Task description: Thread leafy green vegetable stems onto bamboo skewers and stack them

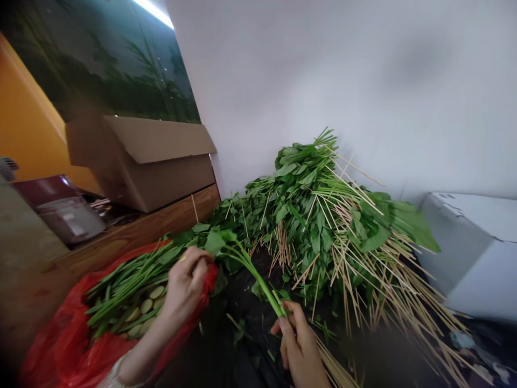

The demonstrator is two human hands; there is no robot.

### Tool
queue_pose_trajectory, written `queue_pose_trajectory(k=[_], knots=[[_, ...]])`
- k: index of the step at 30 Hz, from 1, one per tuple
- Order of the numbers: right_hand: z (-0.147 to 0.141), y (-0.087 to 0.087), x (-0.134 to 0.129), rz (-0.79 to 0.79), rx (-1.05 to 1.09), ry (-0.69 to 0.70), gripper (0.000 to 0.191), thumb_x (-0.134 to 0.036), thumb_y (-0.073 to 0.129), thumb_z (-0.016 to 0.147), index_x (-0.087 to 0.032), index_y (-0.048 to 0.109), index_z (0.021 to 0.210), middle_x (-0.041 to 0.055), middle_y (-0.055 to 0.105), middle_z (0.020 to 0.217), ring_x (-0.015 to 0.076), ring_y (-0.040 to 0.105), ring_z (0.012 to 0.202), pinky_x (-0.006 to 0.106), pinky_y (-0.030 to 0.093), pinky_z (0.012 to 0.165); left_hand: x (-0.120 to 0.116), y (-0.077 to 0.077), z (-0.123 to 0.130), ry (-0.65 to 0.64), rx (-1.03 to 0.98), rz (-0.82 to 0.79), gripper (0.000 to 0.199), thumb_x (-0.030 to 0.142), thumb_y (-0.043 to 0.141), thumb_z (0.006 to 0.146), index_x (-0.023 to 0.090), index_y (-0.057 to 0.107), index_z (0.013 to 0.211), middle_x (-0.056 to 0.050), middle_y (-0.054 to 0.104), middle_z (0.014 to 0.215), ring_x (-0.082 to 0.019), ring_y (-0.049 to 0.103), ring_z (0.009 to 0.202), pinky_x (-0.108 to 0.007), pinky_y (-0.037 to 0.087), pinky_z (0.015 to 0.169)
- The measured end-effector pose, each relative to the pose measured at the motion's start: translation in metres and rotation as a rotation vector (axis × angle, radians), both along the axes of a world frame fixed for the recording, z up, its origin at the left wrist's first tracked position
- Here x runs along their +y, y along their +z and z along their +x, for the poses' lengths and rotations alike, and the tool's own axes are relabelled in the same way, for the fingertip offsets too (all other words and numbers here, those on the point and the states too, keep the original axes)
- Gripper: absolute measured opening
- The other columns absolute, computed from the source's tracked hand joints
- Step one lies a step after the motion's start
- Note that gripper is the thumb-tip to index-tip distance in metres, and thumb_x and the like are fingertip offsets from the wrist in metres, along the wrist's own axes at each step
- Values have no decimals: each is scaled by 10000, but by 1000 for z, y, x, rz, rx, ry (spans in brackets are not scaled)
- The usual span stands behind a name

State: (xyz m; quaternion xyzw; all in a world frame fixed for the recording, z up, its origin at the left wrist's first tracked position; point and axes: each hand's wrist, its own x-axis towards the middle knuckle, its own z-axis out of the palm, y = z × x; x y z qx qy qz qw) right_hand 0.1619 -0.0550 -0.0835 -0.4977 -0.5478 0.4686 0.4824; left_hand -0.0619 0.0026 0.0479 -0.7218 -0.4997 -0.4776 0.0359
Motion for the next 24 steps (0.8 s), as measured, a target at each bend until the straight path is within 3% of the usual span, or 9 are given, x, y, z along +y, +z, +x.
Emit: queue_pose_trajectory(k=[3, 6, 9, 13, 16, 19, 24], knots=[[-2, 13, -1, -138, 168, 95, 449, -583, 399, 898, -223, 400, 1165, 19, 643, 866, 48, 426, 357, 178, 260, 315, -7, 22, -17, 77, -231, 81, 208, 209, 387, 916, 195, 588, 866, 25, 549, 684, -118, 525, 609, -227, 426, 596], [-3, 24, -3, -224, 262, 178, 434, -589, 443, 877, -214, 432, 1094, 5, 650, 803, 32, 420, 347, 169, 254, 333, -14, 27, -21, 96, -312, 160, 206, 215, 383, 936, 207, 587, 963, 46, 528, 653, -97, 502, 551, -202, 419, 554], [-2, 27, -4, -236, 316, 261, 415, -585, 457, 877, -210, 431, 1055, 3, 655, 788, 13, 393, 319, 165, 213, 327, -14, 11, -15, 11, -143, 109, 199, 207, 411, 938, 213, 597, 1009, 22, 587, 741, -100, 554, 619, -200, 452, 594], [3, 21, -1, -211, 316, 334, 421, -569, 470, 889, -207, 425, 1099, 11, 655, 795, 9, 402, 326, 167, 229, 336, -2, -27, -4, -141, 240, 3, 189, 252, 525, 905, 211, 629, 1058, -20, 633, 839, -128, 619, 738, -216, 493, 662], [8, 15, 2, -208, 298, 388, 426, -565, 457, 903, -217, 420, 1146, 14, 653, 810, 20, 430, 353, 166, 250, 340, 10, -49, 1, -142, 408, 16, 273, 237, 492, 923, 234, 602, 1172, -22, 626, 847, -127, 630, 720, -208, 499, 625], [11, 11, 4, -190, 283, 411, 411, -557, 441, 916, -220, 427, 1152, 23, 656, 828, 27, 448, 381, 166, 264, 352, 19, -55, 3, -93, 507, 4, 329, 255, 503, 917, 255, 555, 1241, -32, 624, 939, -138, 644, 758, -214, 510, 623], [10, 10, 2, -195, 283, 381, 448, -575, 448, 901, -202, 449, 1149, 33, 670, 808, 18, 422, 353, 159, 219, 334, 28, -46, 4, -121, 720, -35, 240, 310, 500, 916, 258, 597, 1129, -67, 556, 1141, -133, 628, 733, -219, 494, 568]])
